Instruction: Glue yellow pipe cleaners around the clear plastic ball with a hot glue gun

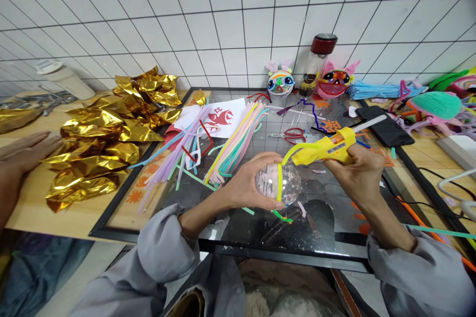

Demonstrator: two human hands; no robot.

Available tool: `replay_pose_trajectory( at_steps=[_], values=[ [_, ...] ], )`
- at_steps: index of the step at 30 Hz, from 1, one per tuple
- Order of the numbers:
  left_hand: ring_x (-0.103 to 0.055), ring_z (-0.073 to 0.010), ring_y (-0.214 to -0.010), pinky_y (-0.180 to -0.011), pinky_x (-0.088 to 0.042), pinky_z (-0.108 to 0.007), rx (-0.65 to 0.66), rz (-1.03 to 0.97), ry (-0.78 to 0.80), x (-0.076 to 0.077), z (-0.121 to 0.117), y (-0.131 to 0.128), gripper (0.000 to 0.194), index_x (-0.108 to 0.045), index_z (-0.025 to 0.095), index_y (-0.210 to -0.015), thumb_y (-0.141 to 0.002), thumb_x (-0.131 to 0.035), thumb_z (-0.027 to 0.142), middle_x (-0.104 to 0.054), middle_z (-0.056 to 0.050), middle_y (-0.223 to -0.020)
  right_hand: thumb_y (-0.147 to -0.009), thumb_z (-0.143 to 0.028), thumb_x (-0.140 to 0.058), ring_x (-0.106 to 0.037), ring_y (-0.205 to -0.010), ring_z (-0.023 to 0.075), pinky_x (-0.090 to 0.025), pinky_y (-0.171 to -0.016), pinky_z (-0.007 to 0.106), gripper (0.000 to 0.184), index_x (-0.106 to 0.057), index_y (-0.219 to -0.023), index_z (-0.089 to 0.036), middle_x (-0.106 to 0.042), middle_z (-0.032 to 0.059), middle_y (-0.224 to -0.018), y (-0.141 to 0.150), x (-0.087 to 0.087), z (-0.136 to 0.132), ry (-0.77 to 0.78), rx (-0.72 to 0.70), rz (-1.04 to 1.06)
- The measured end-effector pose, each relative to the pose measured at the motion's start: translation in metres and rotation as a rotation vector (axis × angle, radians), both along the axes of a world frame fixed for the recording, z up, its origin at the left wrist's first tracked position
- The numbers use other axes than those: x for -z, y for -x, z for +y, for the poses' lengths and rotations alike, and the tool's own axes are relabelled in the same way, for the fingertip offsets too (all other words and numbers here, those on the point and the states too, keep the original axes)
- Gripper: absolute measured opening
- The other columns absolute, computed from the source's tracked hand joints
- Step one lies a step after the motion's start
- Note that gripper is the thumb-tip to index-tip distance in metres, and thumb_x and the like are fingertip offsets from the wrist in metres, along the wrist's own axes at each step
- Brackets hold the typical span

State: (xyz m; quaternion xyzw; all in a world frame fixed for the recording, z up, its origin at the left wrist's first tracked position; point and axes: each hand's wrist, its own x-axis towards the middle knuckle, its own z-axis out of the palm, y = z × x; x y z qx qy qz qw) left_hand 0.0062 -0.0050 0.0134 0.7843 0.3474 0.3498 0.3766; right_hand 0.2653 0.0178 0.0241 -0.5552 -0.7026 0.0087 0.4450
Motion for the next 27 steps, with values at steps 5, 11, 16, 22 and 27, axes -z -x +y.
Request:
replay_pose_trajectory(
  at_steps=[5, 11, 16, 22, 27],
  values=[
    [-0.053, -0.0355, -0.129, -0.113, -0.039, -0.052, -0.003, -0.003, 0.005, -0.0002, -0.0001, 0.0002, 0.086, -0.057, 0.018, -0.128, -0.053, -0.089, 0.042, -0.056, -0.017, -0.137, -0.068, -0.034, -0.062, -0.034, -0.046, 0.0104, -0.027, -0.046, 0.026, 0.028, -0.04, -0.054, -0.023, -0.042, -0.0049, -0.049, 0.0004, -0.0006, -0.0004, -0.007, -0.008, 0.003],
    [-0.054, -0.0349, -0.129, -0.113, -0.039, -0.051, -0.004, -0.007, -0.004, -0.0016, -0.0003, 0.0003, 0.084, -0.057, 0.016, -0.127, -0.054, -0.089, 0.042, -0.056, -0.018, -0.137, -0.069, -0.036, -0.065, -0.032, -0.045, 0.0098, -0.024, -0.045, 0.026, 0.031, -0.041, -0.054, -0.023, -0.039, -0.0054, -0.048, 0.0003, -0.0014, -0.0016, -0.034, -0.036, -0.003],
    [-0.054, -0.035, -0.128, -0.113, -0.039, -0.051, -0.017, 0.01, 0.008, -0.0014, 0.0001, 0.0007, 0.084, -0.057, 0.017, -0.128, -0.054, -0.089, 0.042, -0.056, -0.017, -0.137, -0.069, -0.035, -0.064, -0.033, -0.046, 0.0104, -0.025, -0.046, 0.027, 0.03, -0.041, -0.054, -0.023, -0.039, -0.0055, -0.048, -0.0012, 0.0, -0.0023, -0.028, -0.035, -0.021],
    [-0.054, -0.0341, -0.129, -0.114, -0.039, -0.05, -0.009, 0.002, -0.004, -0.0009, 0.0011, 0.0015, 0.084, -0.057, 0.017, -0.127, -0.054, -0.09, 0.039, -0.057, -0.017, -0.136, -0.067, -0.032, -0.06, -0.032, -0.044, 0.0102, -0.025, -0.044, 0.026, 0.029, -0.037, -0.052, -0.024, -0.037, -0.0057, -0.046, -0.0005, -0.0014, -0.003, -0.031, -0.037, -0.03],
    [-0.053, -0.0336, -0.13, -0.114, -0.039, -0.049, -0.006, 0.001, -0.004, -0.0013, 0.0007, 0.0014, 0.084, -0.057, 0.014, -0.127, -0.054, -0.09, 0.038, -0.056, -0.018, -0.136, -0.068, -0.031, -0.062, -0.032, -0.044, 0.0099, -0.024, -0.045, 0.027, 0.027, -0.041, -0.053, -0.023, -0.037, -0.0061, -0.047, -0.0003, -0.0016, -0.0028, -0.064, -0.056, -0.04]
  ],
)
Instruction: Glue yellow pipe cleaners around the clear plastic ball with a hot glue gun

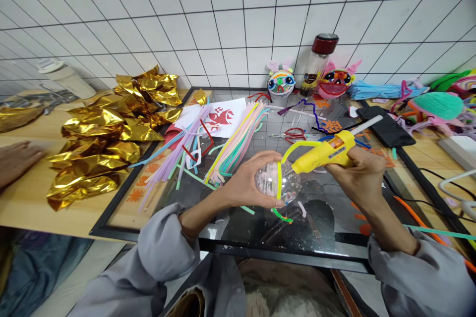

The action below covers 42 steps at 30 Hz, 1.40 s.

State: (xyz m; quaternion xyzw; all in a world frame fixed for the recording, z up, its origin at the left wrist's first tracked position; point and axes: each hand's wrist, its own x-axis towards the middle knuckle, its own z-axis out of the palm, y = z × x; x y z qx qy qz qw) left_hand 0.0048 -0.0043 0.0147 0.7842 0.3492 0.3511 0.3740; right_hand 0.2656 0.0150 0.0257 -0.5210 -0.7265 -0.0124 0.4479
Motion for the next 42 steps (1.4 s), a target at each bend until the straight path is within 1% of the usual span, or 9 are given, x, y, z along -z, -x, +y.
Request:
replay_pose_trajectory(
  at_steps=[5, 9, 15, 20, 24, 27, 34, 42],
  values=[
    [-0.054, -0.0339, -0.129, -0.113, -0.04, -0.05, 0.002, -0.01, -0.009, 0.0016, -0.0007, -0.0013, 0.085, -0.056, 0.016, -0.127, -0.053, -0.09, 0.041, -0.056, -0.017, -0.137, -0.069, -0.029, -0.062, -0.03, -0.044, 0.0093, -0.022, -0.045, 0.026, 0.029, -0.038, -0.053, -0.023, -0.036, -0.0064, -0.048, 0.0, 0.0031, 0.0008, -0.025, 0.025, -0.004],
    [-0.054, -0.0334, -0.129, -0.113, -0.041, -0.048, 0.02, -0.016, -0.018, 0.0016, -0.0009, -0.0026, 0.084, -0.056, 0.013, -0.127, -0.054, -0.09, 0.04, -0.056, -0.019, -0.136, -0.068, -0.027, -0.063, -0.029, -0.045, 0.0088, -0.021, -0.045, 0.026, 0.031, -0.036, -0.053, -0.023, -0.035, -0.0064, -0.048, 0.0001, 0.004, 0.001, -0.046, 0.057, -0.01],
    [-0.054, -0.0321, -0.128, -0.113, -0.041, -0.047, 0.029, -0.003, -0.022, 0.0013, -0.0013, -0.003, 0.085, -0.055, 0.013, -0.128, -0.054, -0.09, 0.038, -0.056, -0.019, -0.136, -0.07, -0.028, -0.063, -0.03, -0.046, 0.009, -0.021, -0.045, 0.026, 0.027, -0.041, -0.055, -0.022, -0.037, -0.006, -0.05, -0.0001, 0.0047, 0.0017, -0.032, 0.069, -0.012],
    [-0.055, -0.0324, -0.127, -0.113, -0.042, -0.047, 0.033, -0.015, -0.029, 0.0022, -0.001, -0.0024, 0.085, -0.055, 0.011, -0.127, -0.054, -0.09, 0.039, -0.056, -0.019, -0.136, -0.07, -0.031, -0.063, -0.03, -0.045, 0.0089, -0.023, -0.045, 0.026, 0.03, -0.039, -0.054, -0.023, -0.037, -0.0061, -0.049, -0.0003, 0.0059, 0.0029, -0.038, 0.069, 0.002],
    [-0.055, -0.0325, -0.127, -0.113, -0.041, -0.046, 0.03, -0.016, -0.02, 0.0017, -0.0011, -0.0024, 0.084, -0.056, 0.013, -0.127, -0.054, -0.09, 0.04, -0.056, -0.018, -0.136, -0.07, -0.033, -0.062, -0.032, -0.046, 0.0098, -0.024, -0.046, 0.026, 0.027, -0.042, -0.055, -0.023, -0.039, -0.0057, -0.049, -0.0002, 0.005, 0.0029, -0.01, 0.076, -0.001],
    [-0.055, -0.0326, -0.127, -0.113, -0.042, -0.047, 0.027, -0.019, -0.015, 0.0017, -0.0014, -0.0024, 0.084, -0.056, 0.014, -0.126, -0.054, -0.09, 0.04, -0.057, -0.018, -0.136, -0.07, -0.032, -0.062, -0.031, -0.045, 0.0095, -0.023, -0.045, 0.026, 0.028, -0.04, -0.054, -0.023, -0.037, -0.006, -0.049, -0.0009, 0.0048, 0.0028, -0.011, 0.078, -0.009],
    [-0.055, -0.0327, -0.127, -0.113, -0.041, -0.047, 0.003, -0.021, -0.027, 0.0034, -0.001, -0.0017, 0.083, -0.057, 0.014, -0.125, -0.053, -0.09, 0.04, -0.058, -0.017, -0.134, -0.069, -0.027, -0.062, -0.028, -0.044, 0.0081, -0.02, -0.043, 0.025, 0.032, -0.035, -0.053, -0.023, -0.034, -0.0067, -0.047, -0.001, 0.0047, 0.0022, -0.072, 0.054, -0.04],
    [-0.055, -0.0328, -0.128, -0.114, -0.04, -0.047, -0.019, 0.004, -0.008, 0.0017, 0.001, -0.0008, 0.084, -0.057, 0.013, -0.125, -0.053, -0.091, 0.037, -0.057, -0.017, -0.134, -0.07, -0.023, -0.061, -0.031, -0.041, 0.0078, -0.023, -0.043, 0.025, 0.028, -0.038, -0.054, -0.022, -0.036, -0.0069, -0.048, -0.0003, 0.001, -0.0009, -0.139, -0.022, -0.094]
  ],
)
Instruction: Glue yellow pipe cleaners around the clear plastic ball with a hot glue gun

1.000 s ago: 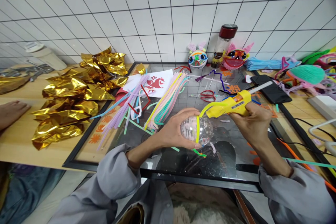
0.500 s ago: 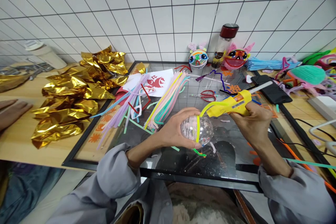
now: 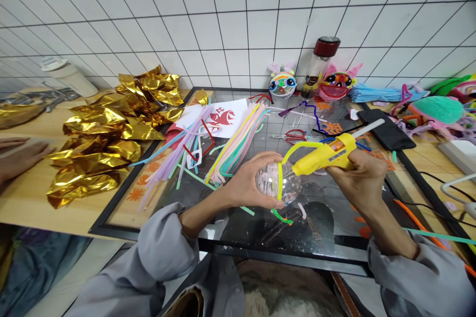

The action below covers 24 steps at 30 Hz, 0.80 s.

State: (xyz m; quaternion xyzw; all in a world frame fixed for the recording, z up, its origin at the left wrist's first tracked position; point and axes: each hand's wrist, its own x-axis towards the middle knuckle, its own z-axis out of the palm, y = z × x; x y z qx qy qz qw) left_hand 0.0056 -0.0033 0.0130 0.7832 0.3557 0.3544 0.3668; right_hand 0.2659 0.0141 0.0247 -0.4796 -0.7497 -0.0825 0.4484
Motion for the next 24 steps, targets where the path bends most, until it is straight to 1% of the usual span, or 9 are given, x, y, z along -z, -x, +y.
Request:
replay_pose_trajectory(
  at_steps=[6, 13, 18, 24],
  values=[
    [-0.054, -0.0328, -0.129, -0.114, -0.039, -0.049, -0.005, 0.003, 0.007, 0.0007, 0.0004, 0.0004, 0.084, -0.057, 0.016, -0.126, -0.052, -0.091, 0.038, -0.057, -0.017, -0.136, -0.07, -0.024, -0.061, -0.031, -0.041, 0.008, -0.022, -0.043, 0.025, 0.029, -0.037, -0.054, -0.022, -0.036, -0.0069, -0.047, 0.0005, 0.0001, -0.0001, -0.018, 0.003, -0.022],
    [-0.055, -0.0331, -0.127, -0.113, -0.041, -0.048, 0.011, -0.011, -0.004, 0.0014, -0.0009, -0.0008, 0.083, -0.057, 0.015, -0.125, -0.052, -0.09, 0.038, -0.058, -0.017, -0.134, -0.07, -0.028, -0.064, -0.027, -0.043, 0.0086, -0.019, -0.044, 0.026, 0.032, -0.037, -0.054, -0.023, -0.033, -0.0069, -0.048, -0.0019, 0.0033, 0.0006, 0.045, 0.064, 0.022],
    [-0.054, -0.033, -0.128, -0.113, -0.04, -0.05, 0.035, -0.007, 0.016, 0.0002, -0.0018, -0.0013, 0.083, -0.057, 0.017, -0.127, -0.053, -0.089, 0.039, -0.057, -0.016, -0.135, -0.071, -0.03, -0.063, -0.028, -0.044, 0.009, -0.021, -0.046, 0.026, 0.03, -0.038, -0.054, -0.023, -0.035, -0.0063, -0.049, -0.0005, 0.004, 0.0007, 0.085, 0.114, 0.054],
    [-0.054, -0.0337, -0.129, -0.114, -0.04, -0.05, 0.039, -0.01, 0.022, -0.0015, -0.003, -0.0015, 0.083, -0.057, 0.016, -0.126, -0.054, -0.089, 0.038, -0.057, -0.016, -0.136, -0.072, -0.031, -0.064, -0.028, -0.046, 0.0095, -0.021, -0.046, 0.027, 0.032, -0.039, -0.055, -0.023, -0.034, -0.006, -0.049, 0.0006, 0.0024, 0.0003, 0.091, 0.134, 0.054]
  ],
)
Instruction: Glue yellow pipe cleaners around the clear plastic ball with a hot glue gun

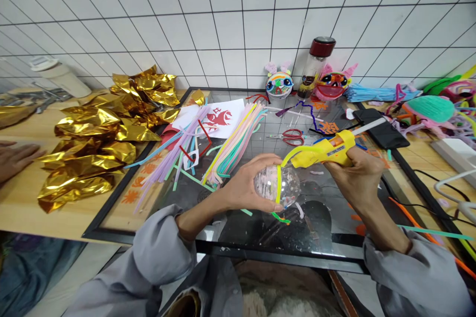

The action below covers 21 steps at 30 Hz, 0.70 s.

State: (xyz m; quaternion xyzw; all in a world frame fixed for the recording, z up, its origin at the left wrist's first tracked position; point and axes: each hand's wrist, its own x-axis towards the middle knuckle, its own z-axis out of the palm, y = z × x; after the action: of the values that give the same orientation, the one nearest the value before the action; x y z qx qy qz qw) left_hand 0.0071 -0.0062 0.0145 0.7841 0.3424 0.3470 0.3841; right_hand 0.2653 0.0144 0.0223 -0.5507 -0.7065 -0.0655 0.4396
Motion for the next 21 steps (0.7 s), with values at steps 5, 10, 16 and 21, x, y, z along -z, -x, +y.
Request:
replay_pose_trajectory(
  at_steps=[5, 10, 16, 21],
  values=[
    [-0.053, -0.034, -0.129, -0.114, -0.04, -0.051, -0.009, 0.015, -0.002, 0.0001, 0.0001, -0.0003, 0.084, -0.057, 0.017, -0.126, -0.053, -0.09, 0.04, -0.057, -0.015, -0.136, -0.071, -0.033, -0.065, -0.027, -0.046, 0.0098, -0.02, -0.046, 0.028, 0.033, -0.038, -0.055, -0.023, -0.032, -0.006, -0.049, -0.0017, 0.0009, -0.0002, 0.016, 0.037, -0.011],
    [-0.054, -0.0337, -0.129, -0.114, -0.04, -0.05, -0.004, 0.012, -0.005, -0.0005, -0.0001, -0.0005, 0.083, -0.057, 0.016, -0.127, -0.054, -0.089, 0.039, -0.057, -0.016, -0.136, -0.071, -0.033, -0.064, -0.027, -0.046, 0.0102, -0.02, -0.046, 0.028, 0.032, -0.039, -0.055, -0.024, -0.033, -0.0056, -0.049, -0.0004, -0.0018, -0.0013, 0.021, 0.019, 0.001],
    [-0.055, -0.0332, -0.127, -0.113, -0.04, -0.05, -0.017, 0.012, -0.015, -0.0002, 0.0008, -0.0002, 0.082, -0.057, 0.016, -0.126, -0.054, -0.089, 0.038, -0.057, -0.016, -0.135, -0.071, -0.03, -0.064, -0.028, -0.045, 0.0097, -0.02, -0.046, 0.028, 0.03, -0.039, -0.055, -0.023, -0.034, -0.0061, -0.049, -0.0005, -0.002, -0.0016, -0.002, -0.03, -0.003],
    [-0.055, -0.0332, -0.127, -0.113, -0.04, -0.049, -0.032, 0.005, -0.019, 0.0006, 0.0027, 0.0013, 0.082, -0.057, 0.014, -0.124, -0.053, -0.09, 0.038, -0.058, -0.017, -0.134, -0.07, -0.032, -0.063, -0.029, -0.043, 0.0098, -0.019, -0.045, 0.028, 0.031, -0.038, -0.053, -0.023, -0.036, -0.0055, -0.048, 0.0002, -0.003, -0.0021, 0.017, -0.048, 0.012]
  ],
)
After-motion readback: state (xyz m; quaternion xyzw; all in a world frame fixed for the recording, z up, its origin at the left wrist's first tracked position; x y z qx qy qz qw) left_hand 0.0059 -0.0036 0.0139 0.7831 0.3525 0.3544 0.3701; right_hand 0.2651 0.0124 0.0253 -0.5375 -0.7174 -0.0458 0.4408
